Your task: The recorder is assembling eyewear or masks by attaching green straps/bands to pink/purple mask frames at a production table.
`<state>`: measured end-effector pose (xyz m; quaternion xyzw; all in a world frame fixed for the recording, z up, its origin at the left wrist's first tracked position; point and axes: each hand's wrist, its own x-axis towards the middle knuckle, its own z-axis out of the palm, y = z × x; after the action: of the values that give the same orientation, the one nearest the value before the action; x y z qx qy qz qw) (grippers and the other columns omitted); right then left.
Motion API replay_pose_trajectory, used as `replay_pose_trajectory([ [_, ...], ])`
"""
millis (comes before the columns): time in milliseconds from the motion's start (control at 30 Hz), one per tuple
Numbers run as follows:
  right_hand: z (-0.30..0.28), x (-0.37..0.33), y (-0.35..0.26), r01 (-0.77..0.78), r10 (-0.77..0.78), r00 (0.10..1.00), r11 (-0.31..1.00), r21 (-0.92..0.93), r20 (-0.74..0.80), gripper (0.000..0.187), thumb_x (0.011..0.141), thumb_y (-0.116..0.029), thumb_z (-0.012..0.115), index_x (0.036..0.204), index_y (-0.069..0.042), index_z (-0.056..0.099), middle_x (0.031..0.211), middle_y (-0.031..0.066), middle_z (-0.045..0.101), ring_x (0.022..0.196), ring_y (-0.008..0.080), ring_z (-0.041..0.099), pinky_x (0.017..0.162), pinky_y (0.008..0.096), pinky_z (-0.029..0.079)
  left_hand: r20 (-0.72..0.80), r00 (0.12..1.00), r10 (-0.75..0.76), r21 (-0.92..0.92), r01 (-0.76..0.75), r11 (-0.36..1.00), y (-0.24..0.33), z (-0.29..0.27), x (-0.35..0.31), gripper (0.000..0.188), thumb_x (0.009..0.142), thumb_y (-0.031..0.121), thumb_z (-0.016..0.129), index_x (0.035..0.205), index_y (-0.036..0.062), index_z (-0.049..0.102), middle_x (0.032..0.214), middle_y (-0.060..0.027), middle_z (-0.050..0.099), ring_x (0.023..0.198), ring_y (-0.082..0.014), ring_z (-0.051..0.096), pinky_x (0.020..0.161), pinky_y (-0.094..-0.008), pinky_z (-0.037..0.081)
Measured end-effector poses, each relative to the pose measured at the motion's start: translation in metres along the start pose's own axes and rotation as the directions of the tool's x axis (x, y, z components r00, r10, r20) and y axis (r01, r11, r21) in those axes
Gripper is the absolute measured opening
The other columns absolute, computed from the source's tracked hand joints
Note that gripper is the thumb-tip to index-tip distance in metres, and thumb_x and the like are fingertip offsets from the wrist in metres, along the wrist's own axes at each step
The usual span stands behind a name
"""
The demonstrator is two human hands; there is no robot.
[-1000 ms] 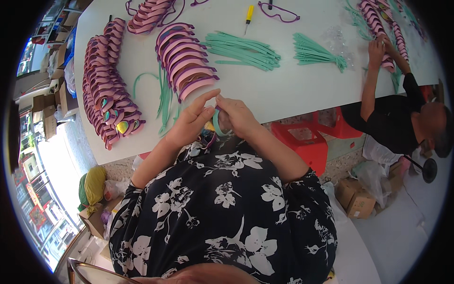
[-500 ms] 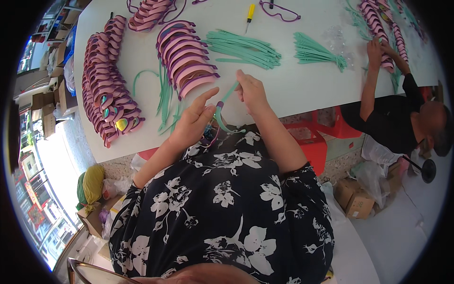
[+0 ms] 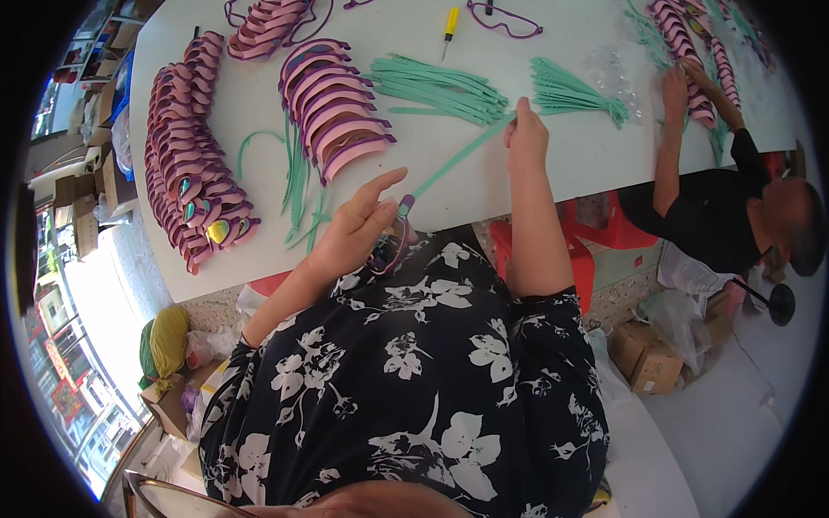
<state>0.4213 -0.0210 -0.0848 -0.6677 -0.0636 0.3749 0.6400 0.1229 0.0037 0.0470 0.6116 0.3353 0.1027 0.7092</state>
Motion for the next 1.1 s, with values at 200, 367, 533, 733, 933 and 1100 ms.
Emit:
replay_pose_trajectory([
  [200,0.007,-0.049,-0.002,0.748,-0.575,0.618,0.222,-0.626,0.536,0.025,0.094,-0.027,0.062,0.098,-0.002,0.060,0.096,0.0041,0.057,0.082,0.0148,0.055,0.074,0.0285,0.046,0.039,0.998,-0.054,-0.043,0.056,0.997,-0.006,-0.005,0.003,0.046,0.103,0.013,0.043,0.146,0.0035,0.031,0.088,-0.0079,0.065,0.082,-0.0125,0.064,0.079,-0.0251,0.049],
  [367,0.060,-0.142,-0.015,-0.062,0.183,0.660,0.980,-0.190,0.728,0.023,0.098,-0.023,0.054,0.097,-0.002,0.062,0.090,0.0073,0.062,0.088,0.0157,0.058,0.080,0.0301,0.046,-0.040,0.994,0.098,0.010,-0.098,0.995,-0.022,-0.003,0.012,0.050,0.101,0.009,0.045,0.148,0.0046,0.027,0.094,-0.0084,0.065,0.083,-0.0120,0.063,0.080,-0.0248,0.049],
  [533,0.072,-0.135,-0.008,0.251,0.020,0.716,0.925,-0.284,0.698,0.028,0.097,-0.028,0.055,0.087,-0.003,0.065,0.073,0.0094,0.062,0.064,0.0173,0.060,0.062,0.0296,0.047,-0.009,0.999,-0.045,0.015,0.046,0.999,-0.026,-0.010,0.011,0.053,0.100,0.008,0.047,0.149,0.0052,0.026,0.098,-0.0097,0.065,0.082,-0.0118,0.064,0.078,-0.0252,0.050],
  [733,0.075,-0.085,0.012,0.738,-0.379,0.665,0.462,-0.491,0.644,0.029,0.093,-0.025,0.058,0.071,-0.006,0.058,0.063,0.0131,0.058,0.053,0.0310,0.057,0.049,0.0368,0.044,0.012,0.997,-0.072,-0.069,0.073,0.995,-0.019,-0.014,0.002,0.048,0.100,0.010,0.048,0.145,0.0051,0.031,0.085,-0.0075,0.066,0.080,-0.0119,0.065,0.074,-0.0260,0.051],
  [933,0.070,-0.117,-0.004,0.847,-0.296,0.473,0.411,-0.336,0.830,0.028,0.089,-0.027,0.062,0.070,-0.007,0.057,0.063,0.0131,0.059,0.057,0.0311,0.059,0.051,0.0403,0.044,0.120,0.964,-0.238,0.048,0.234,0.971,-0.029,-0.056,-0.008,0.032,0.099,0.013,0.052,0.130,0.0026,0.050,0.091,-0.0076,0.066,0.086,-0.0110,0.062,0.076,-0.0259,0.050],
  [1100,0.044,-0.113,0.025,0.689,0.028,0.710,0.180,-0.702,0.704,0.023,0.085,-0.029,0.066,0.074,-0.009,0.063,0.064,0.0096,0.061,0.060,0.0323,0.060,0.055,0.0450,0.046,0.076,0.975,-0.207,0.219,0.187,0.958,-0.077,-0.059,0.022,0.019,0.092,0.018,0.063,0.101,0.0032,0.069,0.088,-0.0053,0.065,0.083,-0.0159,0.062,0.077,-0.0287,0.050],
])
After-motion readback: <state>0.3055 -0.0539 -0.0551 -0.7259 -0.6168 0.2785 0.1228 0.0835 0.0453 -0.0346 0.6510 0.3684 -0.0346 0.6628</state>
